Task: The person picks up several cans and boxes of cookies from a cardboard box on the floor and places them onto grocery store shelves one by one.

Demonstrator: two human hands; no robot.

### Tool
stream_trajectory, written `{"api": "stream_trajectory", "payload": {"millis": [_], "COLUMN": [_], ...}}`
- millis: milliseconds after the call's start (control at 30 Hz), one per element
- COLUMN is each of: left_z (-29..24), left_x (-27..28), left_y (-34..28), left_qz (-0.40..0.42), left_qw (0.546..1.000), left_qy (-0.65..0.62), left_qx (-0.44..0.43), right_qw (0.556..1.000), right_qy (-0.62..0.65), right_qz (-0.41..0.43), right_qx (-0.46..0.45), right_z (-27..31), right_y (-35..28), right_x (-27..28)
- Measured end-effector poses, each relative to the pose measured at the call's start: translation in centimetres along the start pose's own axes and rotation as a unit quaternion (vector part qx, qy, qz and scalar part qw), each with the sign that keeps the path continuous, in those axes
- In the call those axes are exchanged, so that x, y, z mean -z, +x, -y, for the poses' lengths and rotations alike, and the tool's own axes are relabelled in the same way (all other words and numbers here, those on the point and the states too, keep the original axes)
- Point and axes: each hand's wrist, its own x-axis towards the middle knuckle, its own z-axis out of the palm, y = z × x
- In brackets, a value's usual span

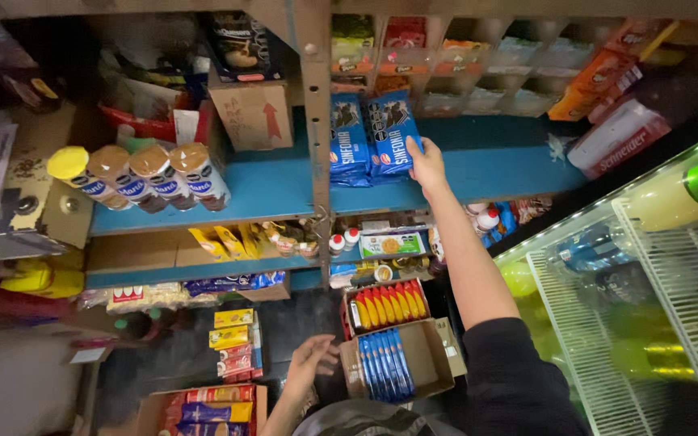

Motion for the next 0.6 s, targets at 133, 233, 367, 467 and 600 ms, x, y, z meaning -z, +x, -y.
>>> {"api": "stream_trajectory", "payload": {"millis": [133, 233, 367, 467, 600], "left_z": [0.6, -0.2, 0.3, 0.5, 4.8], "left_x": [1.7, 2.2, 2.9, 2.8, 3.3], "left_y": [-1.0, -2.2, -1.6, -1.3, 1.0], "left_qz": [-0.018, -0.025, -0.005, 0.020, 0.033], "left_qw": [0.999, 0.999, 1.000, 1.000, 0.999], "left_qy": [-0.032, -0.013, -0.010, 0.022, -0.018], "left_qx": [0.019, 0.028, 0.015, 0.001, -0.001], "right_qw": [0.999, 0.979, 0.906, 0.830, 0.796], "right_qy": [-0.016, -0.161, -0.370, -0.488, -0.510], "right_qz": [-0.006, -0.051, -0.091, -0.153, -0.173], "right_qx": [0.044, 0.110, 0.185, 0.224, 0.278], "right_z": [-1.9, -0.8, 1.4, 1.8, 1.8], "right_y": [3.9, 3.2, 0.9, 0.3, -1.7], "right_x": [-1.0, -1.1, -1.3, -0.9, 0.5]}}
